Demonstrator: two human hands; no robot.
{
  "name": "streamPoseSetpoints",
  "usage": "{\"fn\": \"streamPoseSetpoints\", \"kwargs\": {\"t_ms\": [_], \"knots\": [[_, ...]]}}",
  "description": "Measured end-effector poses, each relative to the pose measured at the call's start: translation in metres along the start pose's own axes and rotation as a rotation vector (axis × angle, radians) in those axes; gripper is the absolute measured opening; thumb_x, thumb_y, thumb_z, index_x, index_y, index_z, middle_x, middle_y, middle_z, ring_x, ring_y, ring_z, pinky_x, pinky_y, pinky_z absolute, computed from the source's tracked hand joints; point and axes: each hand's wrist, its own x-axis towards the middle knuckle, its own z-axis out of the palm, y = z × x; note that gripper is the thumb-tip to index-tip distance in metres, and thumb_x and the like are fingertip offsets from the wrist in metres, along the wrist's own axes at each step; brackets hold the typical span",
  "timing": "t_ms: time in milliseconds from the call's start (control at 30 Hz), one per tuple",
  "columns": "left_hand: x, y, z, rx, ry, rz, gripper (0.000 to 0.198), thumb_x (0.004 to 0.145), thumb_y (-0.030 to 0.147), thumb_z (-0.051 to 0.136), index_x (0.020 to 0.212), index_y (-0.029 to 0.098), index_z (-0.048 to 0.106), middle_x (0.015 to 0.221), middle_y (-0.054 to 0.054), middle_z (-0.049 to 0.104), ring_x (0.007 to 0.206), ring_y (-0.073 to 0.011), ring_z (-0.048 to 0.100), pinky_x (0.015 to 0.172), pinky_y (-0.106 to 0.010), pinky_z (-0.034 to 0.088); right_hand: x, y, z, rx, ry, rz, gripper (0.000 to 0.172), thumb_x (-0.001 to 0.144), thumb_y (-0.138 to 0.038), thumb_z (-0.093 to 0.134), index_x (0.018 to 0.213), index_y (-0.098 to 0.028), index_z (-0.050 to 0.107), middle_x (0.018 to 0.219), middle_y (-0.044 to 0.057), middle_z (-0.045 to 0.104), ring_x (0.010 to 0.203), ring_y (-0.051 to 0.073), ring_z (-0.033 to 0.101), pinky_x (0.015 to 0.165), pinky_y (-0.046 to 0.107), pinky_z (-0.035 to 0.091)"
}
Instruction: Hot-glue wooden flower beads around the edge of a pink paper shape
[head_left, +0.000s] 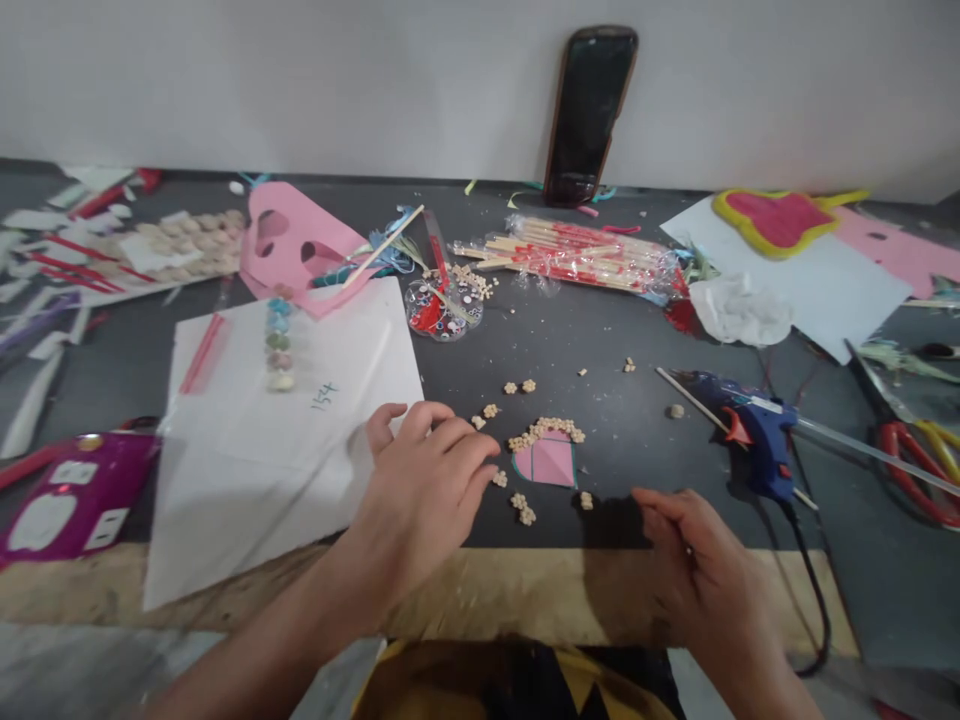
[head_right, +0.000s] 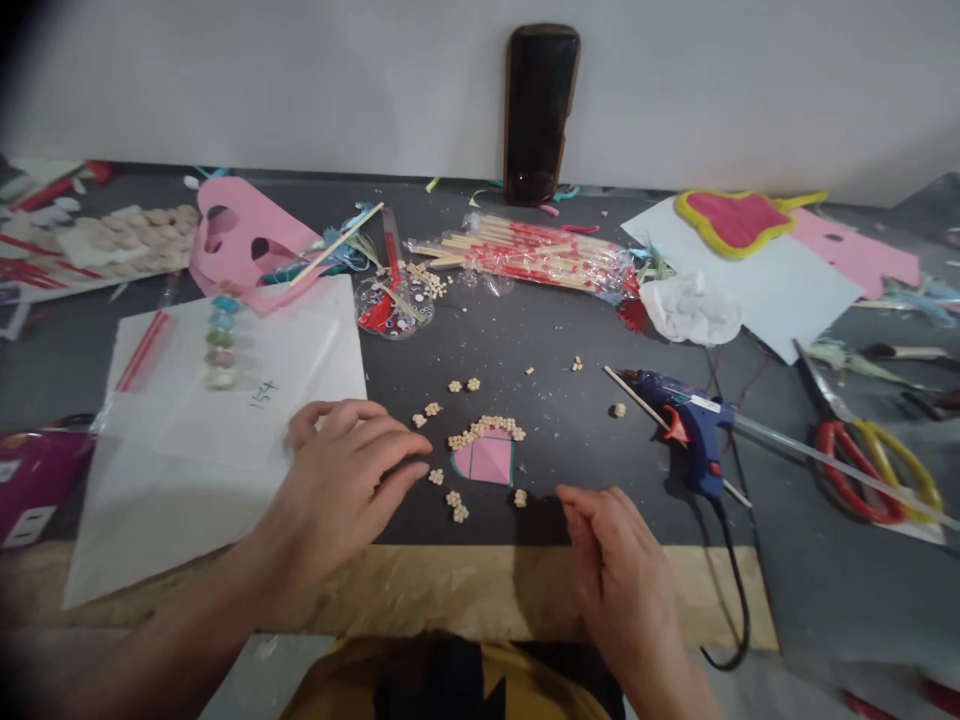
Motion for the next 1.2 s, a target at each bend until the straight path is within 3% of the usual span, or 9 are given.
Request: {"fn": "streamPoseSetpoints", "kwargs": {"t_ms": [133,300,500,633,967,1100,1200], "knots": [[-0.01,0.005,0.005,-0.029,-0.093,-0.009,0.009,0.089,0.026,0.057,0.092,0.027,0.065,0.088,0.001,0.07,0.099,-0.0244,0.05,0.092,-0.05,0.023,-0.004,-0.004,0.002,0.039,0.007,-0.019,0.009,0.089,-0.028,0.054,0.086,-0.022,0.06,0.069,-0.001,0.063,0.062,0.013,0.06,0.055,0.024,0.045],[-0.015,0.009,0.013,-0.052,-0.103,-0.06,0.011,0.091,0.025,0.054,0.092,0.026,0.066,0.088,0.001,0.069,0.097,-0.0233,0.05,0.091,-0.048,0.024,-0.007,-0.007,0.013,0.036,0.019,-0.052,0.009,0.089,-0.028,0.055,0.083,-0.021,0.057,0.069,0.0,0.06,0.063,0.014,0.058,0.057,0.025,0.045],[-0.012,0.011,0.015,-0.052,-0.059,-0.117,0.013,0.091,0.024,0.053,0.087,0.026,0.065,0.087,0.002,0.069,0.097,-0.0228,0.051,0.089,-0.045,0.025,-0.01,-0.005,0.019,0.023,0.014,-0.16,0.001,0.088,-0.02,0.056,0.088,-0.02,0.056,0.073,0.001,0.062,0.068,0.015,0.056,0.063,0.028,0.046],[-0.008,0.012,0.019,-0.019,0.014,-0.127,0.01,0.09,0.025,0.055,0.087,0.027,0.064,0.088,0.003,0.07,0.097,-0.0232,0.051,0.09,-0.048,0.022,-0.011,-0.005,0.017,0.021,0.018,-0.187,0.001,0.088,-0.02,0.056,0.089,-0.02,0.056,0.073,0.001,0.063,0.068,0.016,0.056,0.063,0.029,0.046],[-0.005,0.014,0.026,0.0,0.061,-0.119,0.007,0.09,0.026,0.057,0.088,0.027,0.064,0.088,0.002,0.072,0.097,-0.0235,0.053,0.089,-0.048,0.023,-0.012,-0.007,0.018,0.051,0.014,-0.201,0.006,0.088,-0.017,0.056,0.093,-0.02,0.055,0.077,0.001,0.064,0.071,0.015,0.056,0.066,0.028,0.047],[-0.005,0.013,0.027,-0.004,0.067,-0.108,0.007,0.089,0.026,0.057,0.088,0.027,0.064,0.088,0.002,0.072,0.097,-0.0241,0.053,0.089,-0.049,0.024,-0.017,-0.002,0.006,0.072,0.06,-0.17,0.014,0.088,-0.018,0.054,0.102,-0.02,0.055,0.087,0.004,0.064,0.082,0.015,0.06,0.073,0.028,0.048],[-0.005,0.012,0.028,-0.01,0.079,-0.1,0.009,0.089,0.026,0.056,0.088,0.027,0.064,0.088,0.0,0.072,0.098,-0.025,0.052,0.089,-0.049,0.025,-0.015,0.014,-0.017,-0.09,0.169,-0.036,0.013,0.088,-0.027,0.053,0.099,-0.022,0.058,0.087,0.005,0.064,0.08,0.018,0.061,0.072,0.03,0.047]]}}
